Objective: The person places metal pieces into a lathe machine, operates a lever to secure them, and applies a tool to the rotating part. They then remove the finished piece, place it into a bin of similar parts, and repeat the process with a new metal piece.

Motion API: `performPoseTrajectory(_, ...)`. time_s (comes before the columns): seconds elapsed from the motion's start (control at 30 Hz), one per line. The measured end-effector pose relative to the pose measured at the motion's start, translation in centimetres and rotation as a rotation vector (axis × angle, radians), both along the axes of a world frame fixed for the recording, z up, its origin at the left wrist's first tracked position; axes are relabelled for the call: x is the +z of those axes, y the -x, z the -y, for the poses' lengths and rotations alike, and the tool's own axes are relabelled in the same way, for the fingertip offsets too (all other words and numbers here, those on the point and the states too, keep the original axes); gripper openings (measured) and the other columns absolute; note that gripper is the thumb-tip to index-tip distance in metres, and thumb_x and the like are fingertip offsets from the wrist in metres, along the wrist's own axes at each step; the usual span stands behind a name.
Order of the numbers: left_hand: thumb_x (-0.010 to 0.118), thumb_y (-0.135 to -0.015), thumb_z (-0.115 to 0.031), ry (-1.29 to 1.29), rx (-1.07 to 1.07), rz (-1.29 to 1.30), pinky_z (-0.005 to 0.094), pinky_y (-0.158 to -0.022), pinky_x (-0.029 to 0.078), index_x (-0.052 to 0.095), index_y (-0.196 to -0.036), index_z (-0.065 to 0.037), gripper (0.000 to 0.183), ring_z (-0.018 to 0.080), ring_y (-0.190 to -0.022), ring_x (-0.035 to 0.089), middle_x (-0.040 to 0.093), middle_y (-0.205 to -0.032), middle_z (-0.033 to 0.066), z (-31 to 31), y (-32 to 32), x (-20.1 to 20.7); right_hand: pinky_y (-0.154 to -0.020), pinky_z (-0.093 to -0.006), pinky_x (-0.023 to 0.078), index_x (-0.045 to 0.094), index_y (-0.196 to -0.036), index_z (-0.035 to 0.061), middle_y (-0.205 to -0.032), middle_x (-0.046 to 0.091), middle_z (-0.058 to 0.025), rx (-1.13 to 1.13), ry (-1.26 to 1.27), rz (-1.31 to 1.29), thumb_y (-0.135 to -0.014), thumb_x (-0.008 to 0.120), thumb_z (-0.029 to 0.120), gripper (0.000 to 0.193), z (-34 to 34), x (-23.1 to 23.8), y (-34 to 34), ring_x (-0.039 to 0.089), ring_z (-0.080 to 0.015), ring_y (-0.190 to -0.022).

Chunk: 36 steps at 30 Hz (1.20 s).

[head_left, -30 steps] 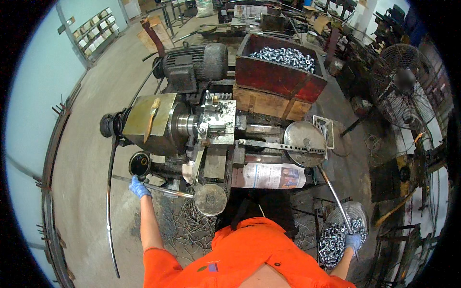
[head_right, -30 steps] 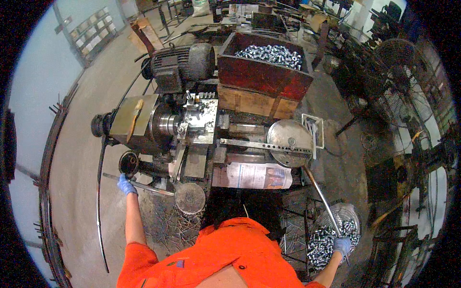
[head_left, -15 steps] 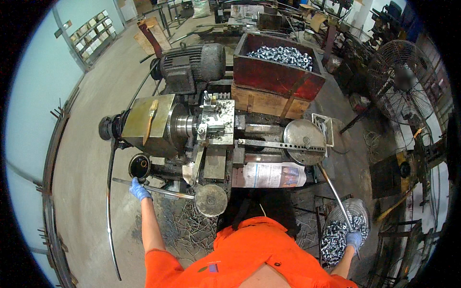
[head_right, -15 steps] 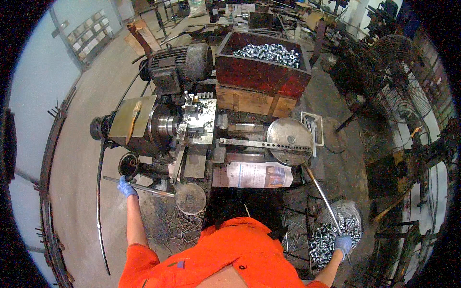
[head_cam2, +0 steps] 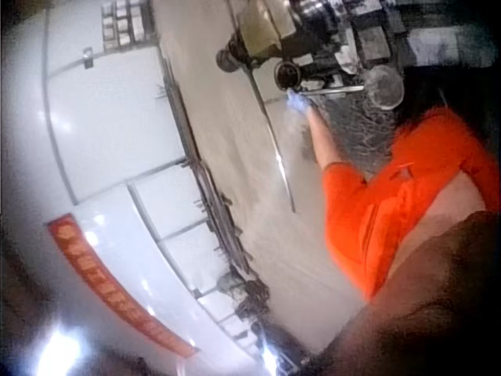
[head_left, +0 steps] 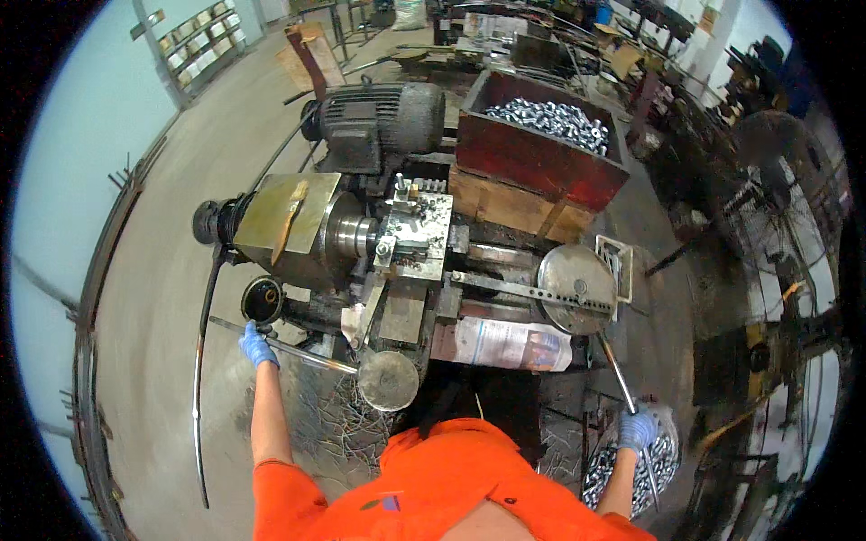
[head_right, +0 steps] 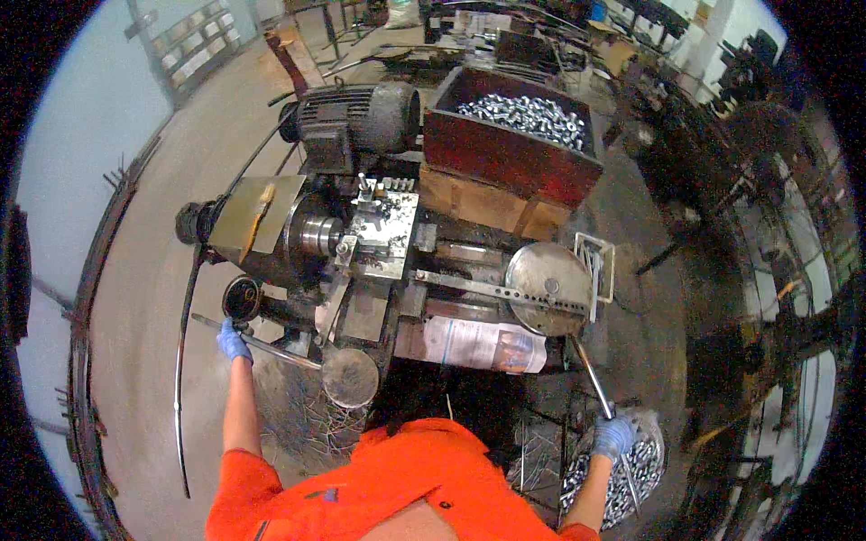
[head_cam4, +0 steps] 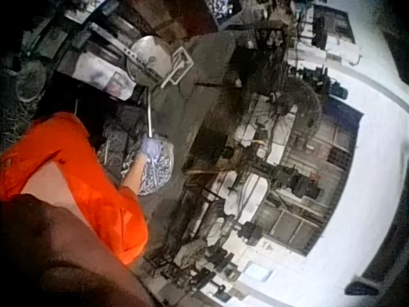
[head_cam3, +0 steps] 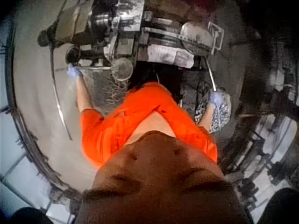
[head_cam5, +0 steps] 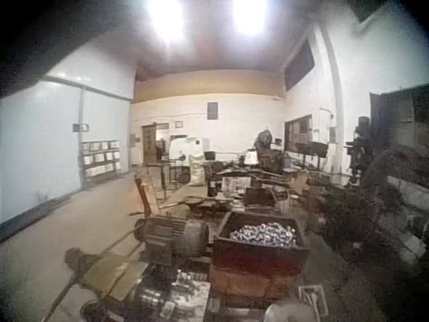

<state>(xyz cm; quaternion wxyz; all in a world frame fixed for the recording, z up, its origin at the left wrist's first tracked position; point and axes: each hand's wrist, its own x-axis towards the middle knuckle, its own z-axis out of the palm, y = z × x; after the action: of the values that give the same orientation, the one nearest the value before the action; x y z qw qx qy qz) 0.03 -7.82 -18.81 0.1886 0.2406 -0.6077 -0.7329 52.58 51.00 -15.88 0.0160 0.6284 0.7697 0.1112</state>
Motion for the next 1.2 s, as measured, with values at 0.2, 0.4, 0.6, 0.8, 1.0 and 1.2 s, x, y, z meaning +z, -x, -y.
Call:
performPoseTrajectory(0.2, 0.055, -0.082, -0.018, -0.007, 0.006, 0.035, 0.0327, -0.038, 0.045, 0.053, -0.077, 0.001, 0.019, 0.0205, -0.04, 0.053, 0.058, -0.058, 0.0129, 0.4, -0.6, -0.8, -0.092, -0.0546, 0.031, 0.065, -0.098, 0.0132, -0.106, 0.059, -0.0124, 0.069, 0.074, 0.08, -0.075, 0.057, 0.043, 0.039, -9.1, 2.2, 3.5, 0.049, -0.0345, -0.104)
performPoseTrajectory(0.4, 0.059, -0.082, -0.029, 0.027, -0.045, 0.148, 0.0288, -0.039, 0.042, 0.054, -0.079, -0.005, 0.025, 0.0178, -0.042, 0.052, 0.055, -0.056, 0.0078, -0.4, -0.8, -1.2, -0.095, -0.0445, 0.034, 0.058, -0.107, 0.0102, -0.118, 0.051, -0.0199, 0.043, -0.198, 0.218, -0.079, 0.051, 0.048, 0.048, -17.6, 4.1, 13.4, 0.045, -0.0352, -0.113)
performPoseTrajectory(0.6, 0.053, -0.083, -0.051, -0.236, -0.129, 0.1, 0.0294, -0.054, 0.048, 0.058, -0.095, -0.01, 0.043, 0.0156, -0.059, 0.058, 0.058, -0.069, 0.0048, 6.0, -0.4, -5.0, -0.095, -0.0421, 0.036, 0.051, -0.119, 0.0019, -0.12, 0.051, -0.022, 0.492, -0.295, -0.148, -0.075, 0.062, 0.04, 0.059, -13.5, 1.4, 16.0, 0.047, -0.0367, -0.111)
performPoseTrajectory(0.8, 0.055, -0.078, -0.043, 1.403, -0.648, 0.325, 0.0379, -0.068, 0.049, 0.063, -0.095, -0.007, 0.041, 0.0282, -0.08, 0.063, 0.065, -0.087, 0.0138, 6.5, -0.6, -13.0, -0.079, -0.0329, 0.047, 0.062, -0.096, -0.0033, -0.092, 0.065, -0.0168, 0.455, -0.06, -0.641, -0.072, 0.072, 0.024, 0.037, -7.4, 0.8, 10.6, 0.062, -0.0255, -0.083)
performPoseTrajectory(1.0, 0.048, -0.077, -0.048, 1.857, -0.908, 0.407, 0.0399, -0.065, 0.047, 0.067, -0.081, -0.012, 0.04, 0.0295, -0.078, 0.063, 0.066, -0.082, 0.0117, 1.5, -0.7, -11.2, -0.062, -0.0248, 0.047, 0.064, -0.077, -0.0025, -0.07, 0.065, -0.0057, 0.577, 0.174, -0.891, -0.072, 0.073, 0.012, 0.018, -1.1, 4.3, 13.0, 0.056, -0.0082, -0.063)
performPoseTrajectory(1.2, 0.054, -0.075, -0.04, 1.822, -0.936, 0.463, 0.0389, -0.065, 0.051, 0.069, -0.085, -0.014, 0.031, 0.0269, -0.077, 0.064, 0.066, -0.088, 0.0115, -0.4, -4.0, -13.9, -0.069, -0.029, 0.049, 0.066, -0.087, -0.0006, -0.08, 0.066, -0.0116, 0.737, 0.677, -0.873, -0.071, 0.072, 0.018, 0.025, 8.4, 8.7, 21.8, 0.062, -0.018, -0.073)
